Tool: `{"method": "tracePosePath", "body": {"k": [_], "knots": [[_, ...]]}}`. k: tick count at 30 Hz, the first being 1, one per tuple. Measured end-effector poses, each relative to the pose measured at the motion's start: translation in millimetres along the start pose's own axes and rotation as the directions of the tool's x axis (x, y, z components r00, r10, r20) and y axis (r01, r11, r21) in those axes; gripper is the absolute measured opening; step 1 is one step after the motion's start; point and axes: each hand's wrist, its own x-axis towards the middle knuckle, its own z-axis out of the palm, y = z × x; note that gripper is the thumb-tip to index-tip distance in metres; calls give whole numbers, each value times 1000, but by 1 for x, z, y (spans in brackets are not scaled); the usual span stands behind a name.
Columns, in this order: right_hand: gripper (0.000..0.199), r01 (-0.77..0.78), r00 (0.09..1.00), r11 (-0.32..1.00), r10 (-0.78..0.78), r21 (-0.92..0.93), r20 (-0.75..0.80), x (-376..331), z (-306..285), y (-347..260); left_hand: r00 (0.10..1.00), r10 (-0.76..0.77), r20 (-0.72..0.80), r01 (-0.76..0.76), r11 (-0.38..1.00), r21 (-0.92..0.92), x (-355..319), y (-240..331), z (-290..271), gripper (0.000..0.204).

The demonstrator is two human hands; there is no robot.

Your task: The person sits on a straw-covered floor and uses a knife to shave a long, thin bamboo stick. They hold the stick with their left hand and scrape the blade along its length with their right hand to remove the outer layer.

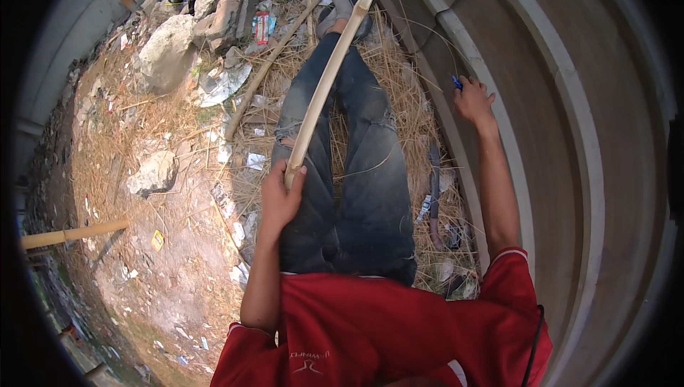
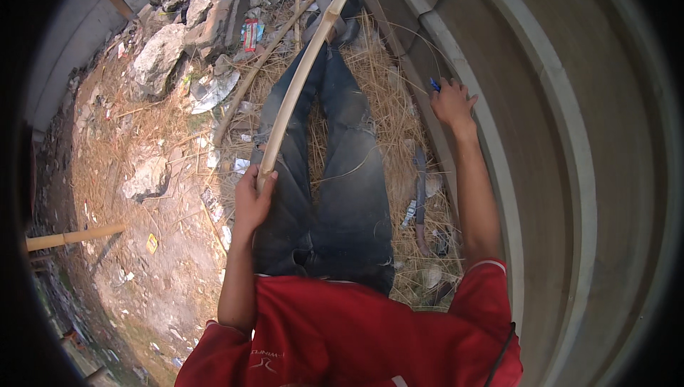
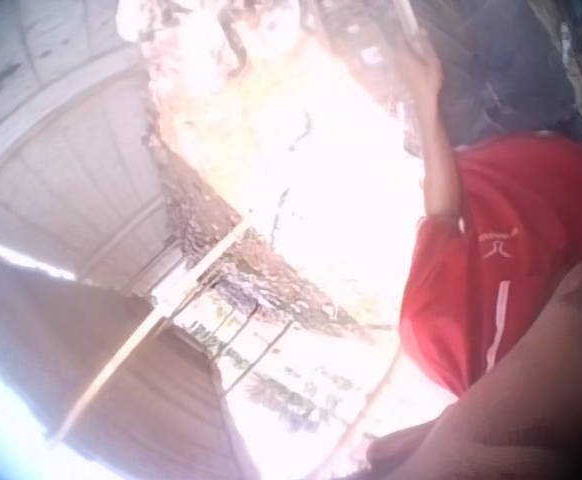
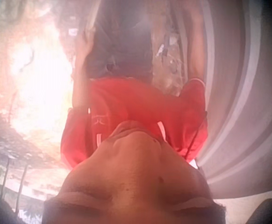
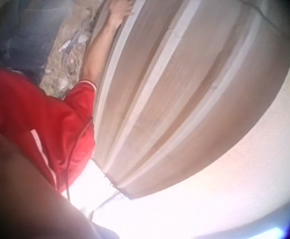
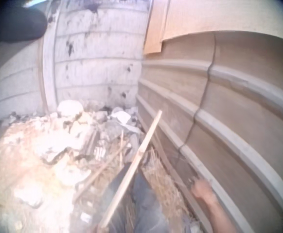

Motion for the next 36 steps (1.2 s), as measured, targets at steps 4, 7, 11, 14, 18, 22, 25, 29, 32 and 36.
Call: {"method": "tracePosePath", "body": {"k": [4,7,11,14,18,22,25,29,32,36], "knots": [[36,133,976,903,-190,408,103,-13,-6,-16,998,-44,34,47,995,-85,2,2,5,22],[26,391,828,675,-554,625,81,-69,31,-53,994,-74,77,80,995,-68,2,5,2,23],[28,619,637,465,-768,633,-59,-105,77,-61,994,-56,93,71,982,-176,-1,8,1,23],[33,470,878,654,-415,593,-237,-75,82,-43,981,-140,136,171,951,-256,-3,13,-2,24],[33,96,977,803,36,588,-210,-68,55,-42,936,-252,246,330,872,-362,-1,31,-11,26],[37,81,981,671,-183,737,59,-89,35,-65,931,-215,295,328,847,-418,4,33,-6,27],[32,147,883,465,-459,873,96,-121,19,-105,917,-184,353,328,853,-407,9,40,-6,29],[29,270,812,376,-583,886,0,-158,-18,-153,889,-248,385,415,794,-445,15,49,-3,34],[34,378,749,409,-663,831,-14,-161,-16,-160,888,-236,396,422,759,-495,22,60,1,37],[42,428,719,453,-695,782,9,-164,-20,-170,877,-244,414,438,761,-478,28,66,-1,37]]}}
